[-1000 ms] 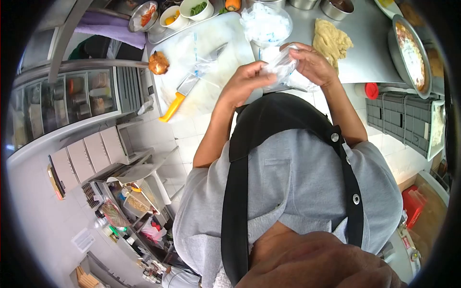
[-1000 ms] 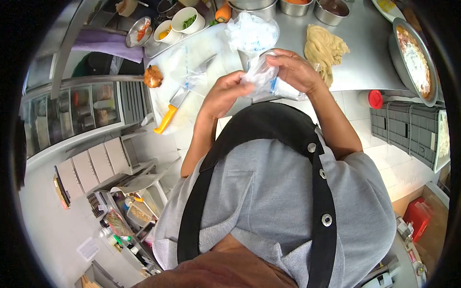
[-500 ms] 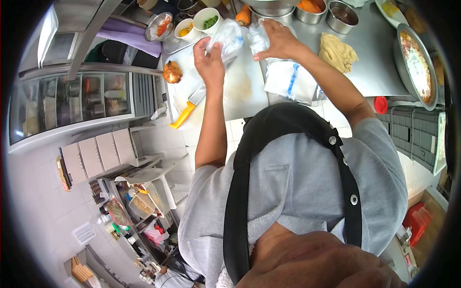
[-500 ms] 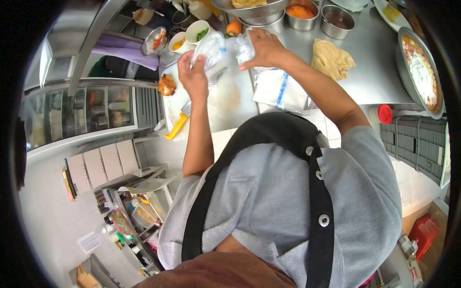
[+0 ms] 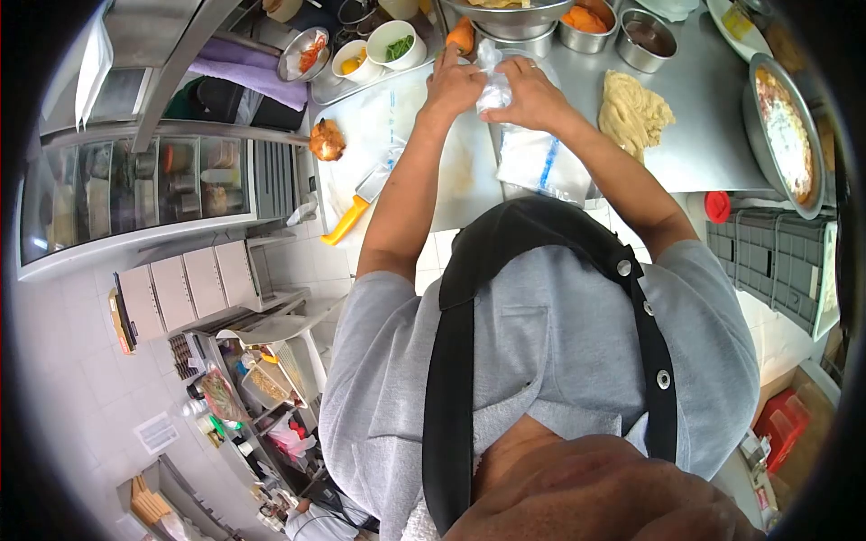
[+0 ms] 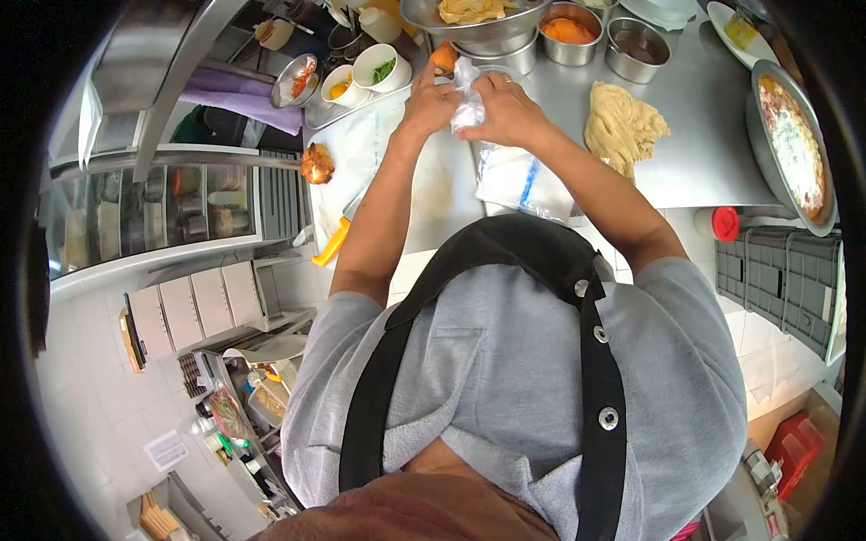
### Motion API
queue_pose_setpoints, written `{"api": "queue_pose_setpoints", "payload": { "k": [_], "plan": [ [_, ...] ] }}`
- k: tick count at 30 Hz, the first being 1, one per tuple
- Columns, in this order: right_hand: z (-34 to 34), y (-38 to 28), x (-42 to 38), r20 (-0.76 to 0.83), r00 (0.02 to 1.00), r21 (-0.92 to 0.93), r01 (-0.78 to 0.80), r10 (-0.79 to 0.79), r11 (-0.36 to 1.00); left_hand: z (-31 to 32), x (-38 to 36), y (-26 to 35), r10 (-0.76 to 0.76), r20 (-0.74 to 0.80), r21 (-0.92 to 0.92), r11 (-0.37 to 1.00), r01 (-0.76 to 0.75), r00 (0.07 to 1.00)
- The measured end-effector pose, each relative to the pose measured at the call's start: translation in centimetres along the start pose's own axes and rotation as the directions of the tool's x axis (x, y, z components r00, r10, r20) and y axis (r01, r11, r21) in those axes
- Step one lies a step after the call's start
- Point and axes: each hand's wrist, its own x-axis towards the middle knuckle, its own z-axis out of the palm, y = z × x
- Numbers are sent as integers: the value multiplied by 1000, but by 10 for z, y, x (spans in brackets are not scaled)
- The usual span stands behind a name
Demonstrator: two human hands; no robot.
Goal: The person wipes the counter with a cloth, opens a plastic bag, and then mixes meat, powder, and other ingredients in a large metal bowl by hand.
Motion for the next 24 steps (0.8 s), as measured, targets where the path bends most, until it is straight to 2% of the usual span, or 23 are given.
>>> {"api": "queue_pose_setpoints", "payload": {
  "k": [1, 3, 4, 6, 8, 11, 12, 13, 14, 16, 17, 18, 20, 21, 24],
  "plan": [
    [1, 1, 2, -64, 995, -31, 78, -80, 996, -1, 8, 0, -79, 134, -40, 996, 85, 988],
    [2, 3, 3, -174, 955, -105, 223, -239, 969, 4, 23, 6, -146, 251, 66, 989, 134, 957],
    [2, 4, 4, -72, 974, -55, 209, -213, 976, 8, 26, 9, -185, 308, 116, 981, 156, 933],
    [0, 8, 14, 133, 977, 35, 165, -168, 986, 10, 31, 14, -253, 369, 63, 967, 247, 895],
    [-4, 11, 24, 335, 939, -29, 92, -77, 995, 34, 40, -7, -285, 410, 42, 955, 294, 866],
    [-1, 20, 50, 579, 812, -150, 16, 75, 988, -3, -2, 19, -152, 80, -405, 898, 172, 985],
    [4, 22, 56, 652, 748, -189, 2, 124, 982, -18, -15, 25, -156, 55, -462, 872, 164, 986],
    [7, 22, 59, 630, 766, -178, -19, 129, 984, -35, -28, 30, -166, 31, -517, 841, 158, 986],
    [3, 16, 62, 667, 729, -163, -57, 152, 985, -47, -36, 28, -176, -1, -571, 808, 144, 984],
    [-11, 2, 71, 731, 654, -152, -120, 193, 981, -50, -57, 3, -280, -84, -648, 744, 161, 956],
    [-9, 1, 72, 716, 666, -175, -119, 209, 977, -58, -69, -8, -324, -134, -659, 735, 160, 937],
    [-5, 1, 70, 651, 736, -197, -75, 187, 978, -65, -82, -21, -371, -186, -667, 727, 160, 910],
    [0, 1, 64, 501, 858, -239, 12, 112, 971, -65, -107, -55, -441, -244, -563, 789, 244, 864],
    [-6, -7, 60, 453, 889, -195, 29, 64, 980, -67, -117, -61, -476, -267, -512, 807, 295, 838],
    [-6, -6, 46, 202, 979, -153, 18, 14, 988, -61, -142, -53, -357, -235, -6, 931, 365, 904]
  ]
}}
